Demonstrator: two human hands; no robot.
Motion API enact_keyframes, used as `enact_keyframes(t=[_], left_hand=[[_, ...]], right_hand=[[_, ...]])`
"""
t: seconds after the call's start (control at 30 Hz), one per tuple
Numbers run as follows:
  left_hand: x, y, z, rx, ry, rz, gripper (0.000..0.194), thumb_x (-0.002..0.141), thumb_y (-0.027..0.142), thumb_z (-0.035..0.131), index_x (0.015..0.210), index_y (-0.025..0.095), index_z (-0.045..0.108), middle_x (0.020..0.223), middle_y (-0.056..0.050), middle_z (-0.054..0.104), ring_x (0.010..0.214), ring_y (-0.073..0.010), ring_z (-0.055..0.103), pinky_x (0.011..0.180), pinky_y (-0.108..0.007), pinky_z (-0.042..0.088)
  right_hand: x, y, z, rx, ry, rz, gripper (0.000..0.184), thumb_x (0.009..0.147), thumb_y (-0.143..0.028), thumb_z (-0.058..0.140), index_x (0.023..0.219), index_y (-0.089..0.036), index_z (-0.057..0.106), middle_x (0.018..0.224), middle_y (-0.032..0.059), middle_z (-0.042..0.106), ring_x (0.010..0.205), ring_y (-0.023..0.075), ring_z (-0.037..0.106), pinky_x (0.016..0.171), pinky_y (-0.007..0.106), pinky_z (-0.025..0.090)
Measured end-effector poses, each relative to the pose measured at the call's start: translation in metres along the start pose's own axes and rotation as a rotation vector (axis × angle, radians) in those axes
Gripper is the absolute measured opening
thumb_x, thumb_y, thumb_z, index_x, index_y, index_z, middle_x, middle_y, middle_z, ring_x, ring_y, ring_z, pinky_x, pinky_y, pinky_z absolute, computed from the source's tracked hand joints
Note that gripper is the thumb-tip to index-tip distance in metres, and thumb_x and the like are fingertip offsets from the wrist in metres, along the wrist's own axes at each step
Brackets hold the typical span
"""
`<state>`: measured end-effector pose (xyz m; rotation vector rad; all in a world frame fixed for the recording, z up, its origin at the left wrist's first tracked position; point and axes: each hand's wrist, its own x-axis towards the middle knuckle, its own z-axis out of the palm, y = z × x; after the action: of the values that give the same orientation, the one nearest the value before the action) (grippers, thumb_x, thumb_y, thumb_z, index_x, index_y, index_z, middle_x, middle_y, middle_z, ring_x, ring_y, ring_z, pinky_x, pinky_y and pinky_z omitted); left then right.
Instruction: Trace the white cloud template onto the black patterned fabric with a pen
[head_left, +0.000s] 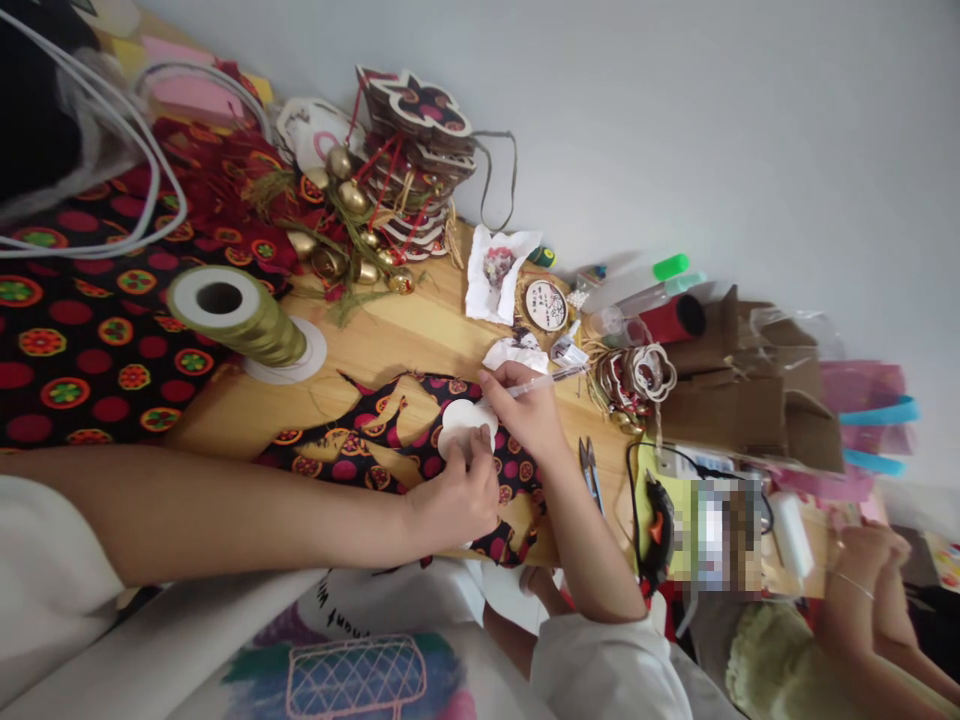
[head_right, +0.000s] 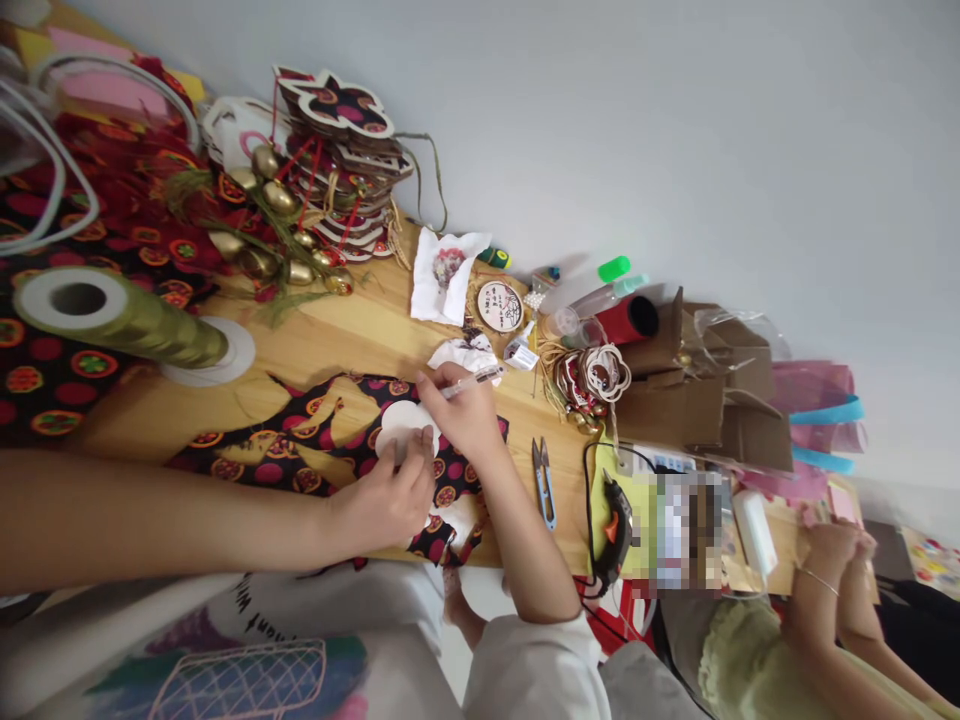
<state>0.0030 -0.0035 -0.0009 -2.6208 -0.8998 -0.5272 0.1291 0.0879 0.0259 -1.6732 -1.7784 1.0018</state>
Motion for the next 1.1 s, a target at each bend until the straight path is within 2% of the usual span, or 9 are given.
enact_keyframes(t=[0.23,0.7,0.93,1.1], left_hand=[[-0.001,0.0,0.0,-0.007,-0.03,0.005,0.034,0.085,0.014,0.049,0.103,-0.007,0.07,0.106,-0.032,0.068,0.094,-0.0359,0.068,0.07,-0.046,0.057],[0.002,-0.002,-0.001,0.029,-0.007,-0.003,0.036,0.083,0.011,0.044,0.098,-0.003,0.073,0.103,-0.027,0.071,0.09,-0.0328,0.071,0.067,-0.041,0.06],[0.001,-0.002,-0.004,0.042,-0.006,-0.005,0.036,0.083,0.01,0.044,0.099,-0.005,0.072,0.104,-0.028,0.07,0.089,-0.0318,0.07,0.066,-0.04,0.06],[0.002,-0.002,-0.004,0.049,-0.009,-0.003,0.036,0.083,0.011,0.044,0.1,-0.005,0.072,0.105,-0.029,0.07,0.09,-0.0319,0.07,0.066,-0.04,0.059]], right_hand=[[0.001,0.002,-0.002,-0.011,-0.001,0.011,0.035,0.082,-0.046,0.055,0.057,-0.023,0.049,0.047,-0.0035,0.047,0.049,0.0112,0.04,0.046,0.024,0.03],[0.006,0.003,-0.001,-0.032,-0.03,-0.001,0.034,0.08,-0.045,0.054,0.055,-0.023,0.047,0.047,-0.0036,0.045,0.049,0.0117,0.039,0.047,0.026,0.029],[0.009,0.002,-0.002,-0.056,-0.04,-0.007,0.035,0.082,-0.043,0.052,0.054,-0.023,0.047,0.047,-0.0028,0.047,0.049,0.0124,0.041,0.049,0.026,0.03],[0.011,0.002,-0.004,-0.076,-0.008,-0.022,0.036,0.081,-0.042,0.053,0.052,-0.023,0.045,0.046,-0.0038,0.045,0.048,0.0113,0.04,0.051,0.026,0.031]])
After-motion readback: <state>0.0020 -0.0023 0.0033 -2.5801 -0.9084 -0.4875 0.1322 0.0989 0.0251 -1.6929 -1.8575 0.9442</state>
